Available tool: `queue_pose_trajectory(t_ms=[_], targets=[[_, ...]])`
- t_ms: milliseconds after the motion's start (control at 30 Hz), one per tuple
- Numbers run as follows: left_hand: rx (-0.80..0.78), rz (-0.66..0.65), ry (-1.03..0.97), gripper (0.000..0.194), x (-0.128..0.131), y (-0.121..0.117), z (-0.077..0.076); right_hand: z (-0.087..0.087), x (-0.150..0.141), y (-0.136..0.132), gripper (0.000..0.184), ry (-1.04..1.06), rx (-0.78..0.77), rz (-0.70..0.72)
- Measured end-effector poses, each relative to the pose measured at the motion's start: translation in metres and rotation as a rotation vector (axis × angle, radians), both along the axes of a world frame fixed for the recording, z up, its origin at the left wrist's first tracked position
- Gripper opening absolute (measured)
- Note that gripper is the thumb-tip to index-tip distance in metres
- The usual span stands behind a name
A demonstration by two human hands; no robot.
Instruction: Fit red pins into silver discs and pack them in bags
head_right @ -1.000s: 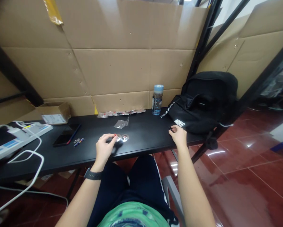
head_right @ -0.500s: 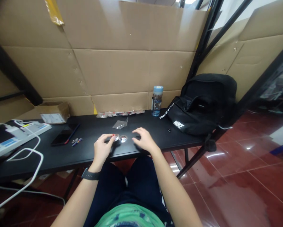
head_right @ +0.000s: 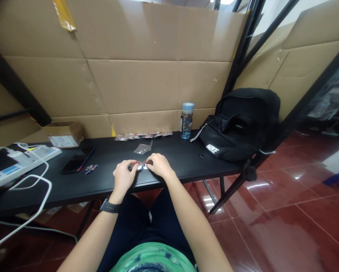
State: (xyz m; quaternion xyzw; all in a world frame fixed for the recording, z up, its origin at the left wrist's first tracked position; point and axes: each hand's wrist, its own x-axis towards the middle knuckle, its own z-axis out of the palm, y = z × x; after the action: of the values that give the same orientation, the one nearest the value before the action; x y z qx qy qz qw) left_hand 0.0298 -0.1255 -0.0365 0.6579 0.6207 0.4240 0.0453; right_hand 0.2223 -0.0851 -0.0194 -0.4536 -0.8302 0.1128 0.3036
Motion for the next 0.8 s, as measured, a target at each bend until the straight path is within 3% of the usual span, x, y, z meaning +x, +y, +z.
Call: queue_pose_trajectory(t_ms=[167, 300, 500, 600, 800], targets=[[-0.022, 0.003, 0.014, 0.012, 0.001, -0.002, 0.003, -0.006, -0.005, -0.003, 0.009, 0.02, 0.03, -0.064], [-0.053, -0.014, 0.027, 0.012, 0.002, -0.005, 0.008, -0.01, -0.008, -0.009, 0.011, 0.157, 0.114, -0.154], [-0.025, -0.013, -0.012, 0.012, 0.004, -0.009, 0.011, -0.011, -0.007, -0.016, 0.011, 0.219, 0.161, -0.147], [0.024, 0.006, -0.106, 0.012, 0.001, -0.009, 0.007, -0.011, -0.005, -0.016, 0.012, 0.276, 0.154, -0.195], [0.023, -0.111, -0.465, 0.021, -0.001, 0.007, -0.002, -0.009, -0.015, -0.02, 0.014, 0.715, 0.089, -0.106]])
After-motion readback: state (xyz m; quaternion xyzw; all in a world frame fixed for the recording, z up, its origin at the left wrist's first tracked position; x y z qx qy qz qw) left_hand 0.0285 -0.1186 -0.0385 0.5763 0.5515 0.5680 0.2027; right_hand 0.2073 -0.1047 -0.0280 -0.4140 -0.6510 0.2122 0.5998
